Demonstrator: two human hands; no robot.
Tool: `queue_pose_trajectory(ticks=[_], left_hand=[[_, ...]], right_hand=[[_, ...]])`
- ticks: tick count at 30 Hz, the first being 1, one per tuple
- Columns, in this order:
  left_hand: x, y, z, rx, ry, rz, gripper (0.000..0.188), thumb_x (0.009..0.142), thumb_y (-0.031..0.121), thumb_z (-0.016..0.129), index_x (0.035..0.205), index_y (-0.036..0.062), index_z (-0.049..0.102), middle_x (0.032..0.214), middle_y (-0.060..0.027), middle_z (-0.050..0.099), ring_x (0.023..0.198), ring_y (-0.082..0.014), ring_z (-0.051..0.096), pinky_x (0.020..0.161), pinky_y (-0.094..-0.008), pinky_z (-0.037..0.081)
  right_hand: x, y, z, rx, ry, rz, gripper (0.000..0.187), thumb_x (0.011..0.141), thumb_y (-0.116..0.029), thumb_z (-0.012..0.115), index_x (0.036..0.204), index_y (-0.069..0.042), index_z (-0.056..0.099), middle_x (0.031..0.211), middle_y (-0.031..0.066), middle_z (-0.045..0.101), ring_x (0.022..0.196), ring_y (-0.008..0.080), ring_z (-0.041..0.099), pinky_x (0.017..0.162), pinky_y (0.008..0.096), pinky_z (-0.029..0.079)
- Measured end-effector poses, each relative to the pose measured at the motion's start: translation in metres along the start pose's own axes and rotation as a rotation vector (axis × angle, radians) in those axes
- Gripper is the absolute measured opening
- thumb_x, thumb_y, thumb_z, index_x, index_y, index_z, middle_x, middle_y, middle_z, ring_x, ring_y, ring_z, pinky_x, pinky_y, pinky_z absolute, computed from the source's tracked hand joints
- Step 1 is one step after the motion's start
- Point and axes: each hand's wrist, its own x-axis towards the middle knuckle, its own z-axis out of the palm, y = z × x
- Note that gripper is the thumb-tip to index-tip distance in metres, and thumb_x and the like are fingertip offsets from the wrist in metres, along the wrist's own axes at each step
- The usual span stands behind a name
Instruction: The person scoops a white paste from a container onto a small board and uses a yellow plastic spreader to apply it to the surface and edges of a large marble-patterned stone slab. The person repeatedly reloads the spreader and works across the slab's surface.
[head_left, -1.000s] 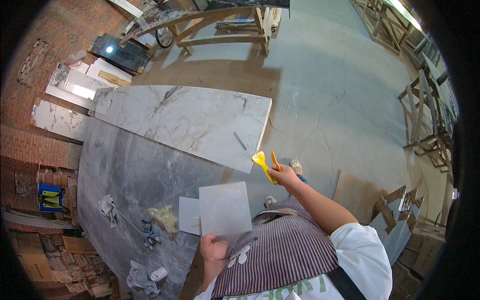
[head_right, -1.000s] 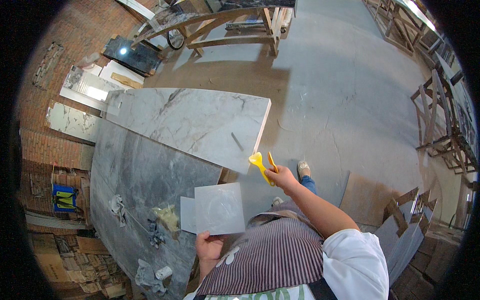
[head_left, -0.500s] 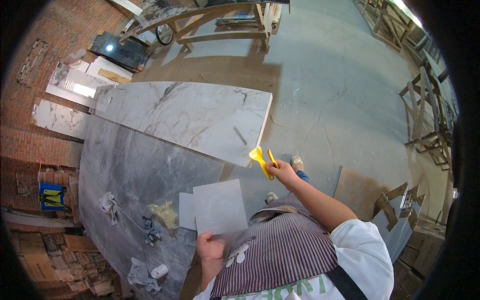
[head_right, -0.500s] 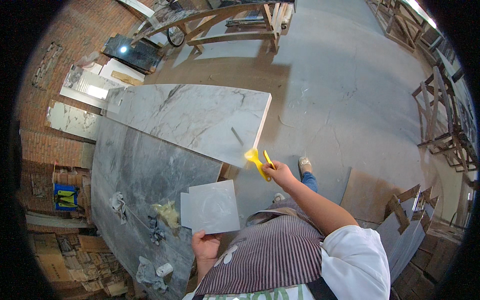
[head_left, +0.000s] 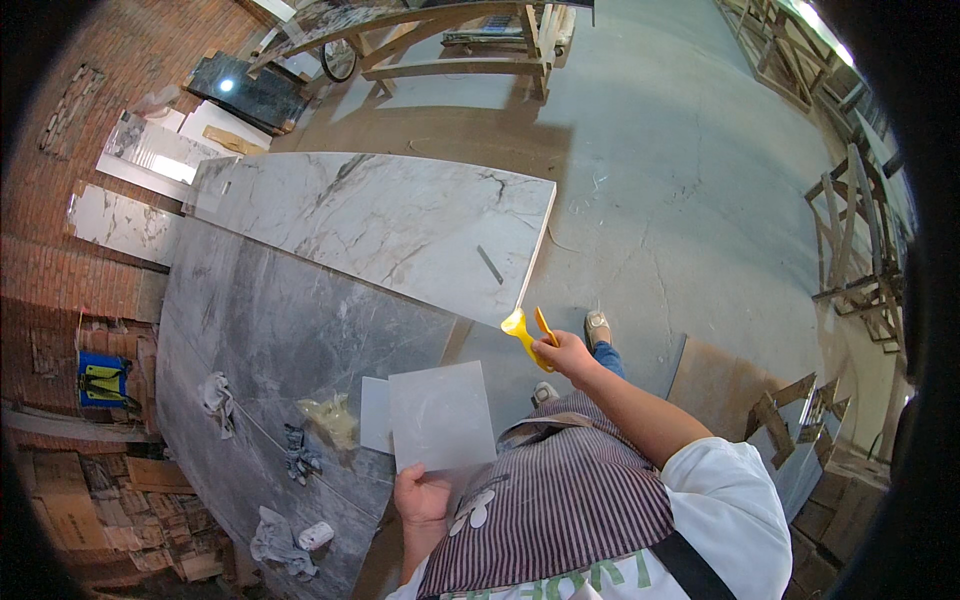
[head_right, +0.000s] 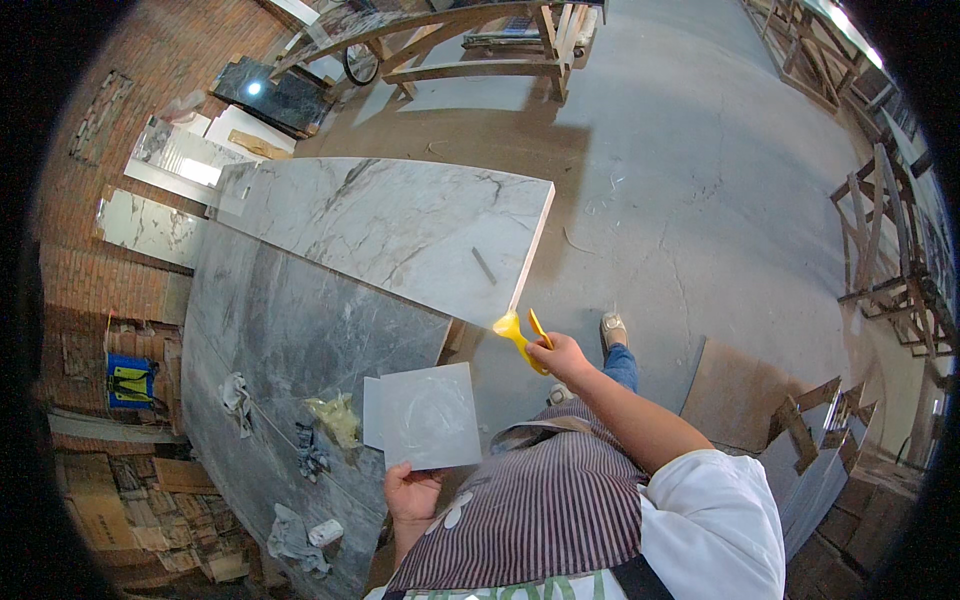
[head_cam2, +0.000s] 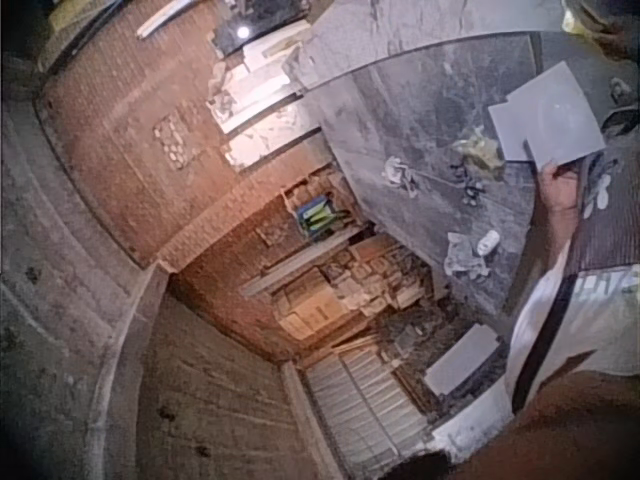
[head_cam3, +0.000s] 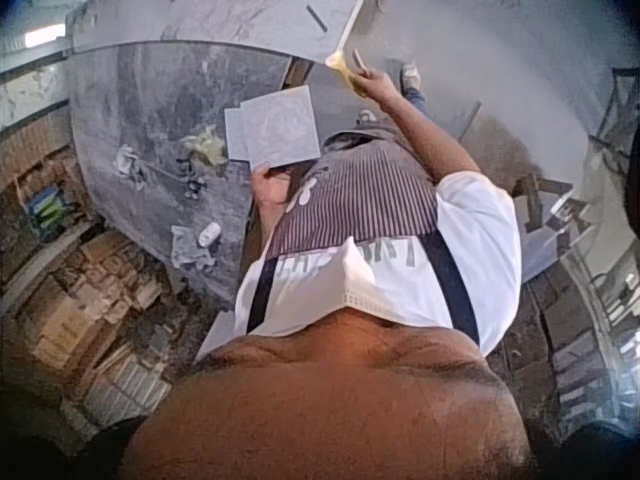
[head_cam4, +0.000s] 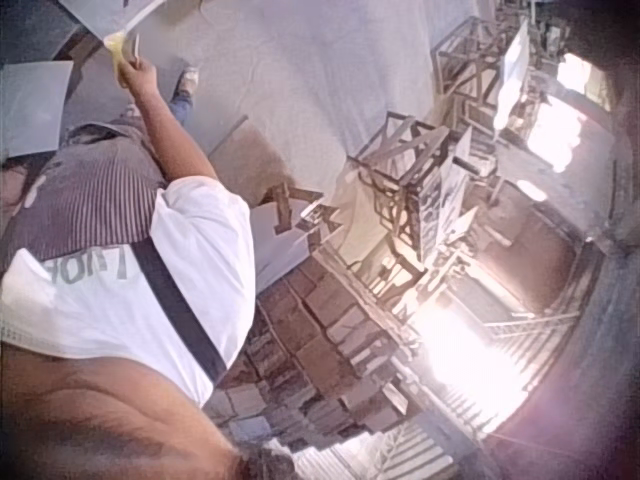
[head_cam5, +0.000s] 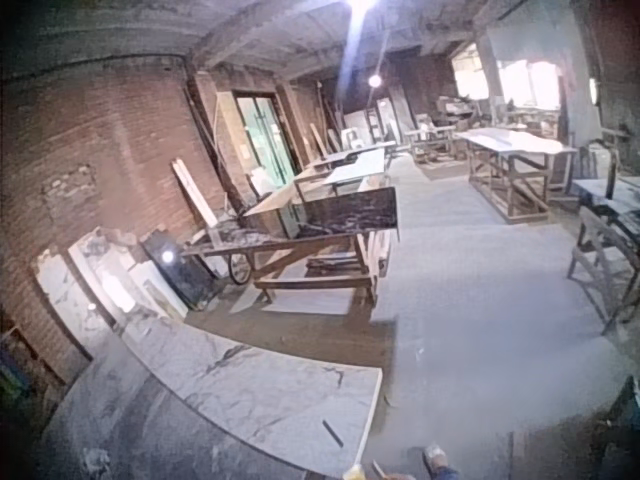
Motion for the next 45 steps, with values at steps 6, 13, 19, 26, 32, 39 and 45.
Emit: queue_pose_trajectory(ticks=[6,13,19,26,32,39,45], left_hand=[[0.000,0.003,0.006,0.017,-0.019,0.001,0.065,0.074,0.011,0.055,0.137,0.0048,0.039,0.131,-0.0169,0.051,0.116,-0.0357,0.054,0.089,-0.0531,0.050],[0.002,0.004,0.005,-0.031,-0.020,-0.014,0.064,0.074,0.010,0.055,0.136,0.0048,0.040,0.130,-0.0166,0.052,0.115,-0.0356,0.054,0.089,-0.0528,0.050],[0.004,0.003,0.004,-0.026,-0.033,-0.028,0.064,0.074,0.010,0.054,0.136,0.0057,0.040,0.130,-0.0162,0.052,0.116,-0.0351,0.054,0.088,-0.0529,0.050],[0.005,-0.001,-0.007,-0.093,-0.006,-0.021,0.062,0.076,0.012,0.055,0.135,0.0055,0.041,0.130,-0.0165,0.051,0.117,-0.0361,0.052,0.089,-0.0547,0.049],[0.018,-0.020,0.004,0.292,0.040,-0.004,0.060,0.078,0.013,0.054,0.135,0.0041,0.040,0.132,-0.0173,0.050,0.120,-0.0380,0.050,0.096,-0.0587,0.044],[0.022,-0.018,0.025,-0.118,-0.071,-0.051,0.061,0.076,0.015,0.055,0.135,0.0058,0.042,0.132,-0.0155,0.051,0.120,-0.0353,0.051,0.099,-0.0547,0.043],[0.019,-0.008,0.008,-0.212,-0.062,0.003,0.064,0.075,0.019,0.058,0.136,0.0072,0.043,0.131,-0.0129,0.053,0.119,-0.0333,0.053,0.097,-0.0520,0.045]], right_hand=[[-0.006,-0.004,0.001,-0.030,-0.001,0.056,0.027,0.087,-0.026,0.067,0.094,0.000,0.062,0.079,0.0052,0.062,0.068,0.0128,0.057,0.061,0.0268,0.046],[-0.001,0.008,-0.001,-0.022,0.014,0.016,0.028,0.086,-0.027,0.068,0.094,0.000,0.062,0.079,0.0049,0.062,0.069,0.0123,0.057,0.062,0.0266,0.046],[-0.002,0.012,-0.008,-0.083,-0.015,0.023,0.029,0.085,-0.027,0.068,0.094,0.000,0.063,0.079,0.0040,0.062,0.071,0.0117,0.057,0.063,0.0269,0.046],[-0.069,-0.014,-0.033,0.033,-0.039,0.088,0.029,0.089,-0.026,0.065,0.101,-0.001,0.062,0.082,0.0022,0.059,0.071,0.0106,0.054,0.066,0.0271,0.045],[-0.123,-0.068,0.007,-0.217,-0.232,-0.263,0.032,0.093,-0.025,0.060,0.116,-0.004,0.053,0.091,0.0070,0.059,0.078,0.0150,0.057,0.073,0.0291,0.049],[-0.141,-0.118,0.021,-0.317,-0.516,-0.144,0.031,0.099,-0.026,0.045,0.118,-0.003,0.053,0.082,0.0127,0.063,0.067,0.0193,0.060,0.066,0.0348,0.050],[-0.028,-0.090,-0.038,-0.651,0.364,-0.432,0.033,0.095,-0.022,0.048,0.117,0.001,0.053,0.098,0.0244,0.063,0.090,0.0394,0.061,0.080,0.0433,0.049]])
